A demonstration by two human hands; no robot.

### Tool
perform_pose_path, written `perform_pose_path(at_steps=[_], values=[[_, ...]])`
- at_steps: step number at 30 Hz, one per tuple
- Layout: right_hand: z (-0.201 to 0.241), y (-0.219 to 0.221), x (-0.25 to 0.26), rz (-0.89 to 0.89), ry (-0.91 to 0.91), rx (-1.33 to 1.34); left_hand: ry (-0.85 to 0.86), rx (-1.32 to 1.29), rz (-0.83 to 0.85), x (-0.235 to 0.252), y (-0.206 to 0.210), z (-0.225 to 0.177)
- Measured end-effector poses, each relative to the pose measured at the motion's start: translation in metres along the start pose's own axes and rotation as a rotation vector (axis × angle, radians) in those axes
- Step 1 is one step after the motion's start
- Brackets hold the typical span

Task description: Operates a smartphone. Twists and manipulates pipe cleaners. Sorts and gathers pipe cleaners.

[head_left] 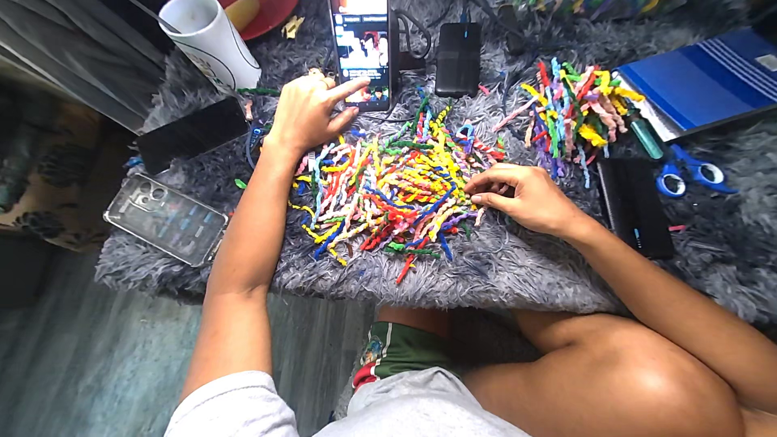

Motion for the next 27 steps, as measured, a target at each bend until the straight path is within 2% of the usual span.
perform_pose_path(at_steps=[22,27], values=[[-0.0007,0.0004,0.0003,0.005,-0.007,0.010,-0.005,0.004,0.007,-0.0003,-0.0002,0.0003],[-0.0011,0.0005,0.0005,0.010,0.000,0.002,-0.122,0.023,-0.026,0.0002,-0.0083,0.0078]])
Point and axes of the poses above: each hand's wrist, its own x-axis towards the middle knuckle, its own y-axis out of the palm, z = x × y, the point moved 8 cm from there along x, towards the middle knuckle, and after that the axes turned 3 degrees about -z, right-handed, at the moved point
